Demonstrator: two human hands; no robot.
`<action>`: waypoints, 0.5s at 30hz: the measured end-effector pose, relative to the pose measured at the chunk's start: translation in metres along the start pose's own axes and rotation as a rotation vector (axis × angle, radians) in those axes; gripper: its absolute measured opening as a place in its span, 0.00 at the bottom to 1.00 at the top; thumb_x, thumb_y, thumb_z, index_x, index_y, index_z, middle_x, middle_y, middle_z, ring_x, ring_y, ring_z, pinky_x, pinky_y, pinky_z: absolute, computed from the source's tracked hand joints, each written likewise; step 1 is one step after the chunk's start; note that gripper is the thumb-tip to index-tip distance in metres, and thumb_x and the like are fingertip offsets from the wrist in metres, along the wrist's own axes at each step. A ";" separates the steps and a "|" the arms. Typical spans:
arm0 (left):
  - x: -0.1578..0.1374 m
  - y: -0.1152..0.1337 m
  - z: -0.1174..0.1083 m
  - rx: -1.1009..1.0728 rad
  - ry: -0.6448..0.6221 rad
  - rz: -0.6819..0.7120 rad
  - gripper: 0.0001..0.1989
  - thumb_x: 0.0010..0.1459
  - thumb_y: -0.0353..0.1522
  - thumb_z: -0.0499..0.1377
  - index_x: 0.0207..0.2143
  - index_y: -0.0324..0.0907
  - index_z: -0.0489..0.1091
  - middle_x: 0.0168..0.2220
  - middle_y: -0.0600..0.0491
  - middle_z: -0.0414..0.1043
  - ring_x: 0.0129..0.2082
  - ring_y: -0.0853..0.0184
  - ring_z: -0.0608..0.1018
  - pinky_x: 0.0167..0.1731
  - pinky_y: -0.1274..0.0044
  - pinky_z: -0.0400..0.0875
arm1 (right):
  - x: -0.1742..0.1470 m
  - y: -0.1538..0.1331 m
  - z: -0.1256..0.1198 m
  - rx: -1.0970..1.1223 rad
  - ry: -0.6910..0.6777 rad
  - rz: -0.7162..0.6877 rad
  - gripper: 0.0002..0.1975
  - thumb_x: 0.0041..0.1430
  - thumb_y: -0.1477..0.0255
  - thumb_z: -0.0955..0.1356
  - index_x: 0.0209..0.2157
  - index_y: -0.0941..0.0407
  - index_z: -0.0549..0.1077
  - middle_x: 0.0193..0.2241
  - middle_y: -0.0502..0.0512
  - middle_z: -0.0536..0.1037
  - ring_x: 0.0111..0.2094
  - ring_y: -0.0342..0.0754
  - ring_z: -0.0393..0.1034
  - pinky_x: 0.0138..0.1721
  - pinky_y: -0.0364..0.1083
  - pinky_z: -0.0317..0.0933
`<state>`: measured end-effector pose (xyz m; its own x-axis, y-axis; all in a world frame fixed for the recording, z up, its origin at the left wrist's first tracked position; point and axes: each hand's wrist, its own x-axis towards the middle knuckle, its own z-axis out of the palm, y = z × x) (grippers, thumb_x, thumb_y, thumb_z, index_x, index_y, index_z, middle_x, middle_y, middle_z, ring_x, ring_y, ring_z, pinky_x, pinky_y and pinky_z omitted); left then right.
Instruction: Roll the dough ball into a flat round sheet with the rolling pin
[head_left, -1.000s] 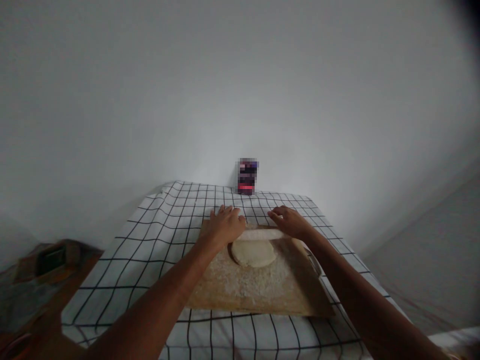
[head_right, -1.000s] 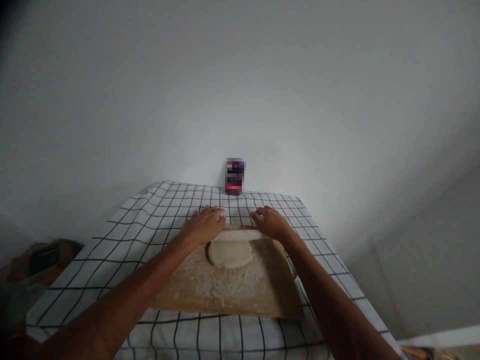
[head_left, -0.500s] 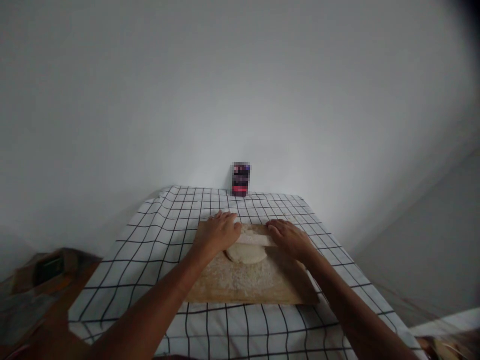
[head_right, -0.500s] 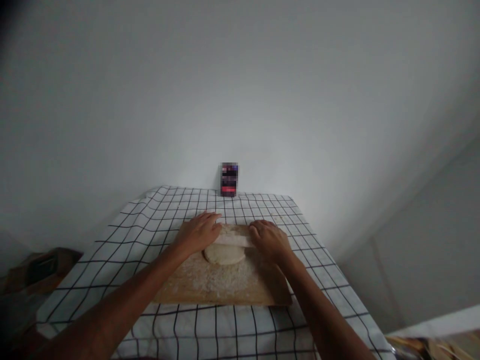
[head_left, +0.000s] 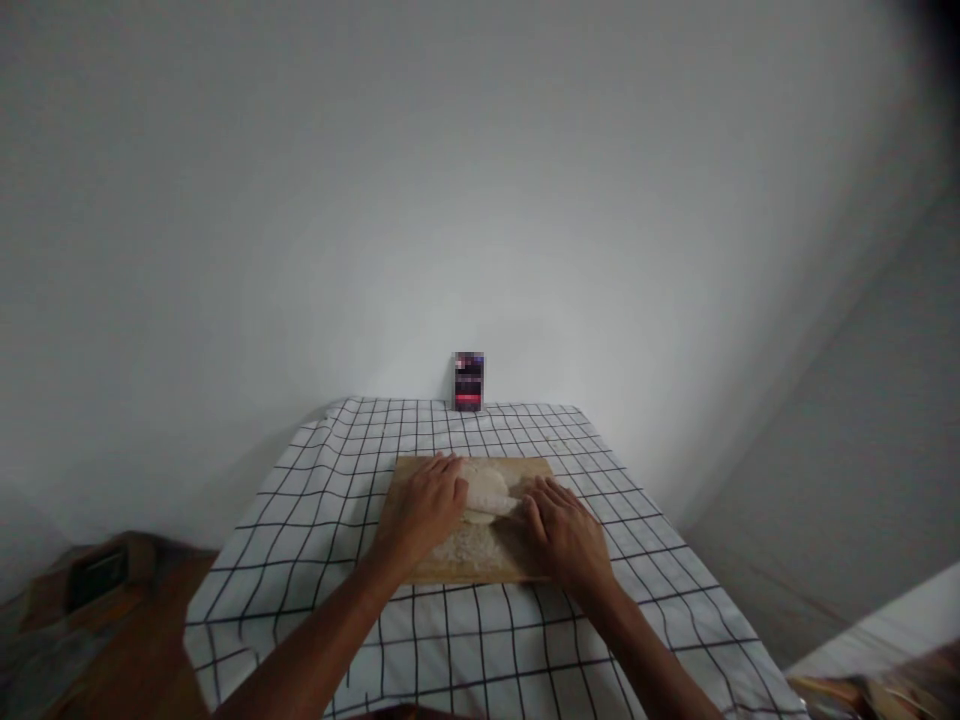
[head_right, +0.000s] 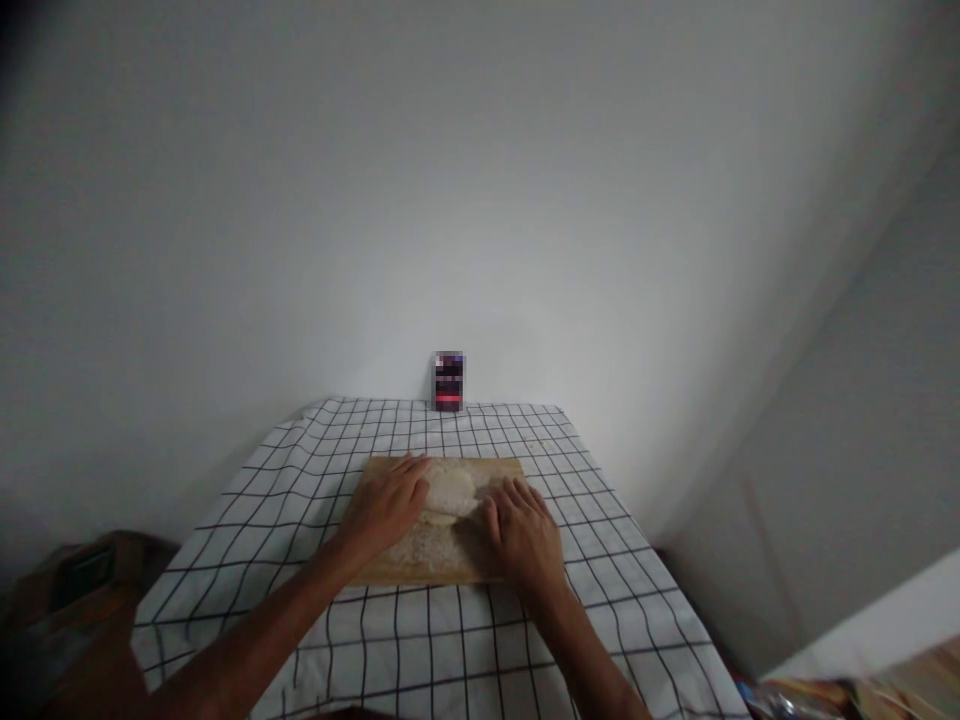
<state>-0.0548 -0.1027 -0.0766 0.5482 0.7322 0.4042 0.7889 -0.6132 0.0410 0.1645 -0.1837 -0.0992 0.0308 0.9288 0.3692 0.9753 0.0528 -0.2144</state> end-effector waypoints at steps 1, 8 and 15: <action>-0.006 0.002 -0.003 0.013 -0.002 0.018 0.20 0.71 0.25 0.49 0.58 0.35 0.76 0.64 0.41 0.75 0.67 0.56 0.75 0.70 0.63 0.67 | -0.006 -0.001 0.001 0.008 0.013 0.002 0.23 0.79 0.66 0.56 0.55 0.55 0.79 0.63 0.61 0.77 0.68 0.55 0.67 0.72 0.57 0.57; -0.037 0.009 -0.010 0.006 -0.027 0.000 0.20 0.72 0.25 0.48 0.54 0.39 0.77 0.65 0.41 0.74 0.69 0.55 0.73 0.71 0.58 0.66 | -0.009 -0.006 0.001 -0.002 -0.027 -0.002 0.24 0.79 0.65 0.56 0.56 0.55 0.80 0.64 0.60 0.77 0.70 0.58 0.65 0.73 0.63 0.52; -0.013 0.000 -0.002 0.062 -0.066 -0.032 0.18 0.70 0.27 0.50 0.52 0.42 0.79 0.65 0.41 0.75 0.64 0.50 0.77 0.68 0.49 0.64 | 0.033 -0.003 -0.006 -0.027 -0.112 0.009 0.23 0.79 0.65 0.55 0.54 0.54 0.79 0.64 0.60 0.77 0.71 0.57 0.63 0.71 0.62 0.54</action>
<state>-0.0626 -0.1126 -0.0798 0.5383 0.7702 0.3420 0.8206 -0.5715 -0.0043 0.1645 -0.1553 -0.0807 0.0161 0.9645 0.2635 0.9807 0.0362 -0.1924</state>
